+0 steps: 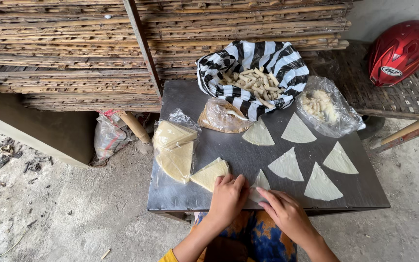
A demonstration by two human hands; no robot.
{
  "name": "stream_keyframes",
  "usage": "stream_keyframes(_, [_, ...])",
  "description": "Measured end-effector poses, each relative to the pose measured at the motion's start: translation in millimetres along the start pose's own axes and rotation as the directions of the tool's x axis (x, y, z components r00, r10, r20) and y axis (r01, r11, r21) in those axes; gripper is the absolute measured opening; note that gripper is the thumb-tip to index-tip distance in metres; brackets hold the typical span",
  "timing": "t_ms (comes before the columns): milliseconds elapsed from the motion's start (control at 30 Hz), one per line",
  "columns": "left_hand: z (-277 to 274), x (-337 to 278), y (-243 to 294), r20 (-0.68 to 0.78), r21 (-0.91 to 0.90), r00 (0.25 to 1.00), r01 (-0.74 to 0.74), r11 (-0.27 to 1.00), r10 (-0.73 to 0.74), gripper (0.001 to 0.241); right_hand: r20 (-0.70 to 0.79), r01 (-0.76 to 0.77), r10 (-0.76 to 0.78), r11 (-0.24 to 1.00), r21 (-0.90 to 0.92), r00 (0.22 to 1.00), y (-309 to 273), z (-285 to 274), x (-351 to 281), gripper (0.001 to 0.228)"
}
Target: The person prepares samosas by placing filling onto triangular dough sheets and folding them into a triangular shape by hand.
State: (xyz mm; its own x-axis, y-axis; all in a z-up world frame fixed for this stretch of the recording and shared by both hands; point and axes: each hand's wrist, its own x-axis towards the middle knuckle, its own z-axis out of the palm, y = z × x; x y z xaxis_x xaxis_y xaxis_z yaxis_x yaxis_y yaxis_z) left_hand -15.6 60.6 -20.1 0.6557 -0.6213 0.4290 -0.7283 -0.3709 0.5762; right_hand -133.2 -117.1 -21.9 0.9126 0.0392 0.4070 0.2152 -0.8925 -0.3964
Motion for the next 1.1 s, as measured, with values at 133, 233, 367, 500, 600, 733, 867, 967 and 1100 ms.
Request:
stream_keyframes(133, [-1.4,31.2,-2.2,-0.033,0.025,0.998,-0.050,0.998,0.051,0.016,-0.144,0.045,-0.048,0.999,-0.029,0.988,13.8,12.2,6.2,0.051])
stream_keyframes(233, [-8.3,63.9,1.7,-0.115,-0.098,0.993,-0.049,0.994,0.037,0.012,-0.295,-0.006,0.015,1.000,0.030,0.956,9.6,-0.6,11.3,0.048])
stream_keyframes(367, [-7.7,78.5,-6.1,-0.098,-0.187,0.989,0.091,0.978,-0.111,0.017,-0.405,-0.086,0.163,0.976,0.202,0.899,-0.1,-11.3,17.7,0.044])
stream_keyframes(500, [3.5,61.8,-26.5,-0.029,-0.079,0.988,0.149,0.986,-0.151,0.022,-0.398,-0.141,0.224,0.964,0.226,0.890,1.2,-5.7,14.9,0.045])
stream_keyframes(600, [6.2,62.2,-26.3,0.057,-0.243,0.968,0.250,0.937,-0.244,0.026,-0.351,-0.193,0.274,0.949,0.249,0.895,0.9,-2.4,14.3,0.047])
stream_keyframes(733, [5.1,83.4,-18.6,0.091,-0.575,0.971,0.234,0.784,-0.223,0.021,-0.396,-0.149,0.245,0.955,0.258,0.885,-2.4,4.6,19.3,0.048])
stream_keyframes(867, [5.0,117.0,-8.1,0.102,-0.688,0.979,0.197,0.699,-0.175,0.014,-0.464,-0.123,0.286,0.928,0.351,0.839,0.5,13.9,19.0,0.044])
stream_keyframes(967, [2.0,126.6,-0.7,0.088,-0.695,0.982,0.180,0.696,-0.166,0.016,-0.460,-0.133,0.339,0.897,0.422,0.821,3.5,22.3,13.8,0.042])
stream_keyframes(1100, [0.8,100.8,-15.4,0.148,-0.272,0.956,0.286,0.919,-0.254,0.021,-0.469,-0.128,0.364,0.878,0.462,0.805,9.4,26.5,3.6,0.040])
